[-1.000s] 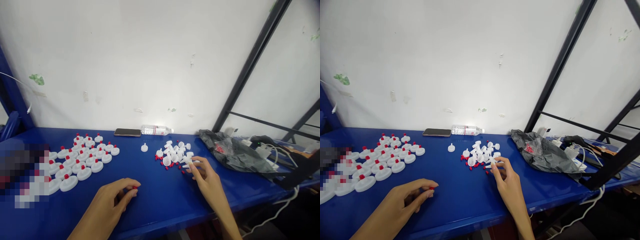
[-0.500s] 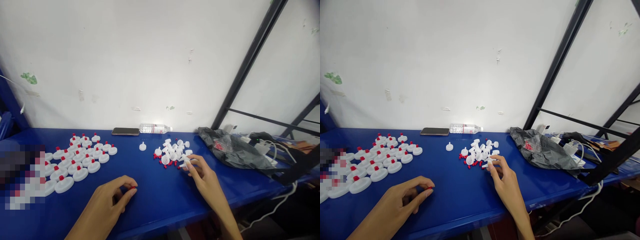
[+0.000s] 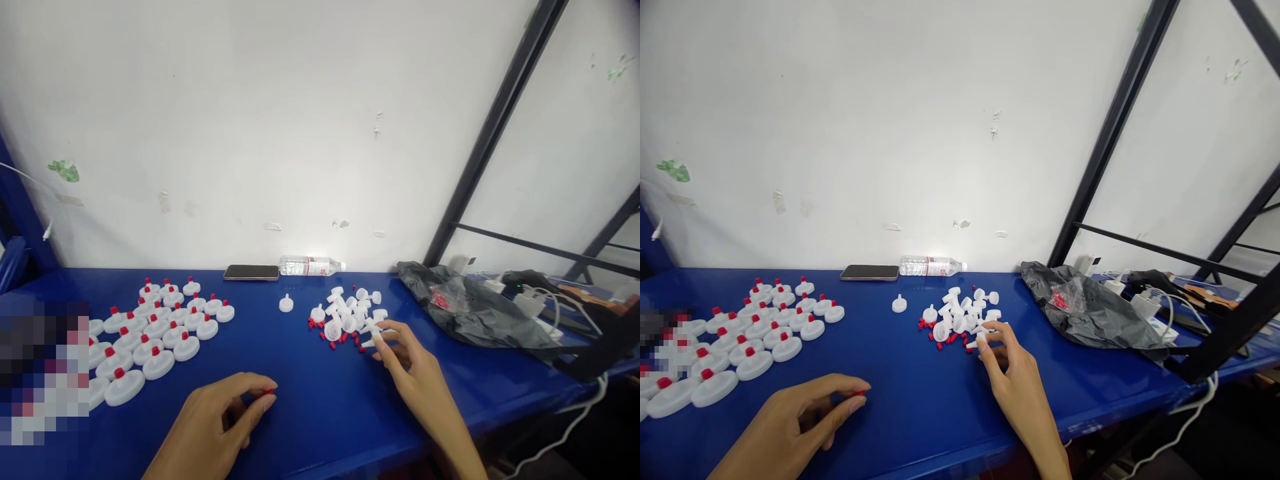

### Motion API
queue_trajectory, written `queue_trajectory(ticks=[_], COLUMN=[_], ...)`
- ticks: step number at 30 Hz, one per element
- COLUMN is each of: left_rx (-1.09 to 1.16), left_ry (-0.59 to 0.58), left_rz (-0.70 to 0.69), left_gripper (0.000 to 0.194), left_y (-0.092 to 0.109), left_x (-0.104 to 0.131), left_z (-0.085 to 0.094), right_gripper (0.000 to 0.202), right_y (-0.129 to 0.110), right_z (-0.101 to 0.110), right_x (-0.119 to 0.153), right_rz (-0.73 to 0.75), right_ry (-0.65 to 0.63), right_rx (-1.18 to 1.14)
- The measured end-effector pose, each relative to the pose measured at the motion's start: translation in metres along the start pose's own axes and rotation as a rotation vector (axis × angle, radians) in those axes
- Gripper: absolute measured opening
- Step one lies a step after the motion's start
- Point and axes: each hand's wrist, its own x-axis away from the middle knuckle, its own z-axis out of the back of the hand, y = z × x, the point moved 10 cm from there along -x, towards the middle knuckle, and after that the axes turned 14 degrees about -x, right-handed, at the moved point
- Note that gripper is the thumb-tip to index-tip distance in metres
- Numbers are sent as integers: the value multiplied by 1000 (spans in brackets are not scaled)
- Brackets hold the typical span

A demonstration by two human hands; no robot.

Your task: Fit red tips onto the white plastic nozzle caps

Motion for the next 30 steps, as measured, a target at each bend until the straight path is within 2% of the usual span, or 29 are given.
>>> queue_trajectory(ticks=[5, 14, 19, 30], left_rx=[-9, -98, -129, -159], left_ry=[-16, 26, 30, 66], left_rz=[-20, -75, -79, -97], left_gripper=[33, 33, 34, 31], left_y=[1, 5, 4, 9], left_x=[0, 1, -1, 1], left_z=[-2, 1, -1, 3], right_gripper=[38, 33, 31, 32], right_y=[0, -5, -11, -9], right_z=[-4, -8, -4, -7], right_x=[0, 1, 1, 3], right_rz=[-17, 24, 63, -9], right_ry=[-28, -84, -51, -79], right_rx=[-18, -28, 11, -49])
